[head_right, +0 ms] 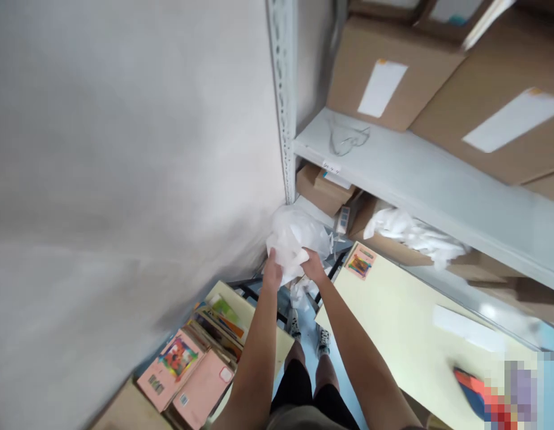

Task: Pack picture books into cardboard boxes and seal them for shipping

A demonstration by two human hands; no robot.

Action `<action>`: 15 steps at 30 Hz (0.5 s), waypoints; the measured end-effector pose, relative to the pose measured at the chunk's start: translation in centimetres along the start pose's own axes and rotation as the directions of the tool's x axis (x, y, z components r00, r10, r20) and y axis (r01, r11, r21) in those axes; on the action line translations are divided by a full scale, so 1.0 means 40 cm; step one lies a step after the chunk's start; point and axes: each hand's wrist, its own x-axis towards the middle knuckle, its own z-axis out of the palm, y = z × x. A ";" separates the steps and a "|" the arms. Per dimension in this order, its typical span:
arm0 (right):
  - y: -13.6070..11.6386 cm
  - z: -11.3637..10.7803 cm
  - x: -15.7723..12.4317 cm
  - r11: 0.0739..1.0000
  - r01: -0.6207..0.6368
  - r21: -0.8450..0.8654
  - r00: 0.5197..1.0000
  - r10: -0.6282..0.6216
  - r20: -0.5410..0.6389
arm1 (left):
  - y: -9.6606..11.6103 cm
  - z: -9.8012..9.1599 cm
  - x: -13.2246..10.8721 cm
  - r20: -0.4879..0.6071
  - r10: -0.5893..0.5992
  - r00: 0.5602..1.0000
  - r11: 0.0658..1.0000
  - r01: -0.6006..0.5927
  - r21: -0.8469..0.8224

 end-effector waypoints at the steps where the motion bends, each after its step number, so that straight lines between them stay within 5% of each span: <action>1: -0.032 -0.019 -0.036 1.000 -0.006 0.028 0.999 0.007 -0.032 | 0.025 0.016 -0.029 0.060 -0.039 0.997 0.995 0.045 -0.089; 3: -0.078 -0.058 -0.107 0.997 -0.017 0.081 0.992 0.027 -0.122 | 0.061 0.052 -0.090 0.131 -0.068 0.989 0.979 0.091 -0.181; 7: -0.110 -0.141 -0.251 0.961 -0.075 0.265 0.958 0.144 -0.250 | 0.073 0.125 -0.205 0.175 -0.019 0.984 0.994 0.037 -0.101; 11: -0.088 -0.267 -0.420 0.886 -0.137 0.444 0.958 0.232 -0.168 | 0.031 0.183 -0.292 0.276 0.062 0.959 0.986 -0.101 0.129; 15: -0.025 -0.410 -0.589 0.891 -0.163 0.423 0.946 0.264 -0.191 | -0.001 0.265 -0.366 0.487 0.076 0.870 0.861 -0.304 0.408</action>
